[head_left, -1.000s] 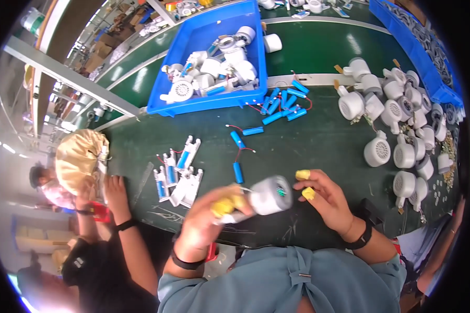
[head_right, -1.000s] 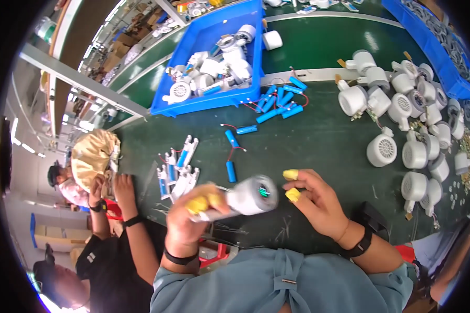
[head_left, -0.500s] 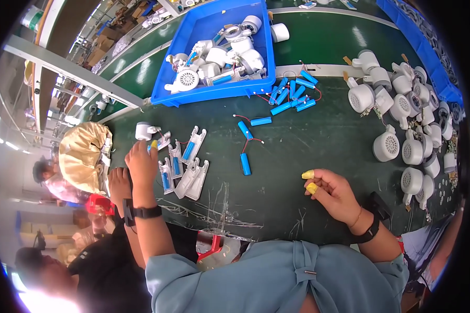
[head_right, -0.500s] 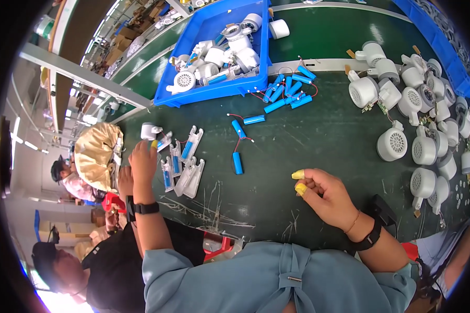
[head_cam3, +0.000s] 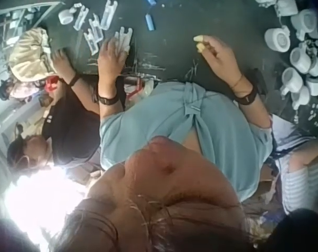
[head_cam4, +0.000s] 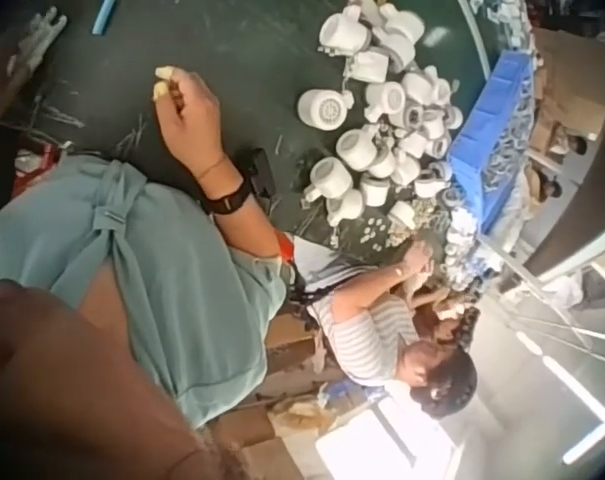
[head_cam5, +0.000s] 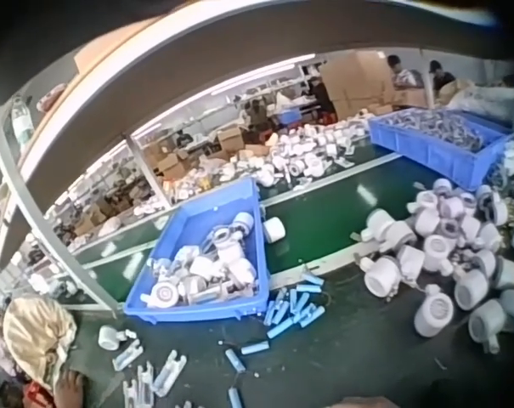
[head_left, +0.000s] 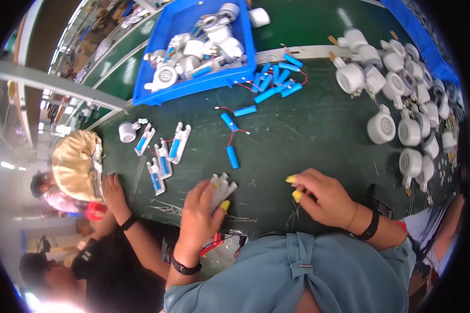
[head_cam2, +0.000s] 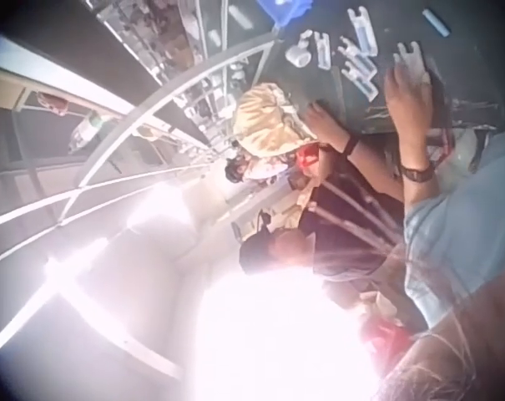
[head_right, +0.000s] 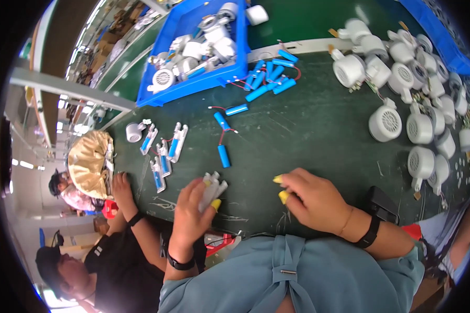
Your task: Assembling small electronic parts into plastic housings at a factory workstation.
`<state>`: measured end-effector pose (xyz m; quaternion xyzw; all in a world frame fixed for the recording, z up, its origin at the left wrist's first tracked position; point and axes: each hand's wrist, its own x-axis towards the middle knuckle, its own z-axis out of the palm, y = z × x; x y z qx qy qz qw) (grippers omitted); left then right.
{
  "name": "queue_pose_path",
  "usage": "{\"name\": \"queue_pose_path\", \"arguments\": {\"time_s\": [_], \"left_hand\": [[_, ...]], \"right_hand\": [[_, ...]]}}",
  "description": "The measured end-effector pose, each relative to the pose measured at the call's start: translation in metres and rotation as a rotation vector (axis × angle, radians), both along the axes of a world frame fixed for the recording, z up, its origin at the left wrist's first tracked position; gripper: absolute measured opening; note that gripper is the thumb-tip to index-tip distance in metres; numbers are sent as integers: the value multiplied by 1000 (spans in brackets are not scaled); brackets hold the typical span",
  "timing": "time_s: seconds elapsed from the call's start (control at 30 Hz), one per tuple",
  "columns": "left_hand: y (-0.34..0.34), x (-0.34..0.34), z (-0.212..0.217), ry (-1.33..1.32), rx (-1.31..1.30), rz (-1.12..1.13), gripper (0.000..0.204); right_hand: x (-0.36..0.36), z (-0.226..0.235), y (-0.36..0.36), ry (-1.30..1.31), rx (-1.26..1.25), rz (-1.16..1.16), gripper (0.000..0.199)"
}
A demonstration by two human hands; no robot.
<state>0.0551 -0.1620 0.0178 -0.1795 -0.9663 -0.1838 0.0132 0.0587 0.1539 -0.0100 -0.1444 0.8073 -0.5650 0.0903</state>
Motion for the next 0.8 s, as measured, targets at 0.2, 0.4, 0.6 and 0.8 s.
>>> {"name": "queue_pose_path", "arguments": {"time_s": [0.2,0.4,0.6,0.8], "left_hand": [[69,6,-7,-126,276,-328,56],[85,-6,-7,-611,717,-135,53],[93,-34,7,-203,659,-260,57],[103,-46,-18,13,237,-410,47]], "right_hand": [[15,1,-6,376,372,204,44],[32,12,14,284,377,105,51],[32,3,2,468,521,123,41],[25,-4,0,530,545,142,27]]}}
